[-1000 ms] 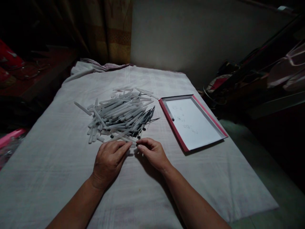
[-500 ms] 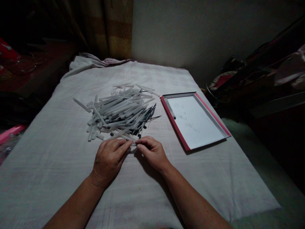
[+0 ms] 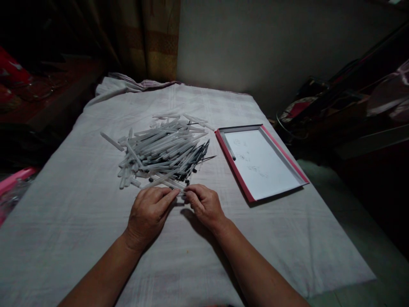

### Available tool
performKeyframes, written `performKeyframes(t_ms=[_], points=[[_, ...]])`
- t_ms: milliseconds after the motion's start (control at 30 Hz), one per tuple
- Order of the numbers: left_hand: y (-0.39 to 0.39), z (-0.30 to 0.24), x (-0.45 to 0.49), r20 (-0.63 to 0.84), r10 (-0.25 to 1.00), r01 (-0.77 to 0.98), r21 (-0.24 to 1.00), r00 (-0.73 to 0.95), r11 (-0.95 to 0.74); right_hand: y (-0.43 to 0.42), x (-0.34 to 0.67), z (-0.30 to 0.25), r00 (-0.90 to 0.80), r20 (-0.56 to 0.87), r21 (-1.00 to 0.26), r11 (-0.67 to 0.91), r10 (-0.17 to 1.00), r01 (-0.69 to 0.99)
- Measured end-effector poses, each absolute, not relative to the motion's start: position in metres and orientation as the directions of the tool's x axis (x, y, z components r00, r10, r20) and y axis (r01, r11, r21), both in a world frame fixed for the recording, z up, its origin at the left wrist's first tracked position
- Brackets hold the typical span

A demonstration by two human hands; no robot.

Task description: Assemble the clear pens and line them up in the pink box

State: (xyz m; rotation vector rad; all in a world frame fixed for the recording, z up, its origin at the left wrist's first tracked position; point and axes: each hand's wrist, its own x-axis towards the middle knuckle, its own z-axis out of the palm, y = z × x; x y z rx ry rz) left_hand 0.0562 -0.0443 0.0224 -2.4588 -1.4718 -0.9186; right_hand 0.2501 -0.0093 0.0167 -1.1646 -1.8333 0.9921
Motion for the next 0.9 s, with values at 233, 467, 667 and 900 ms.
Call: performKeyframes(t_ms=[233, 467, 667, 900], points=[[-0.0444, 0.0201, 0.0554, 0.548, 0.768, 0.841, 0.199, 0.331, -0.504, -0.0102, 0.2504, 0.0184, -0.308, 0.191, -0.882, 0.301, 0.932, 0.362], [-0.0444, 0.0199, 0.0547, 0.552, 0.767, 0.842, 0.197, 0.328, -0.502, -0.0095, 0.2512, 0.0151, -0.353, 0.198, -0.890, 0.319, 0.914, 0.327], [-0.0440, 0.0197, 0.0554, 0.559, 0.758, 0.834, 0.197, 0.337, -0.516, -0.0088, 0.2528, 0.0136, -0.375, 0.161, -0.868, 0.311, 0.913, 0.386], [-0.0440, 0.0184, 0.0555, 0.554, 0.767, 0.831, 0.222, 0.324, -0.510, -0.0092, 0.2558, 0.0131, -0.396, 0.200, -0.833, 0.368, 0.896, 0.413]])
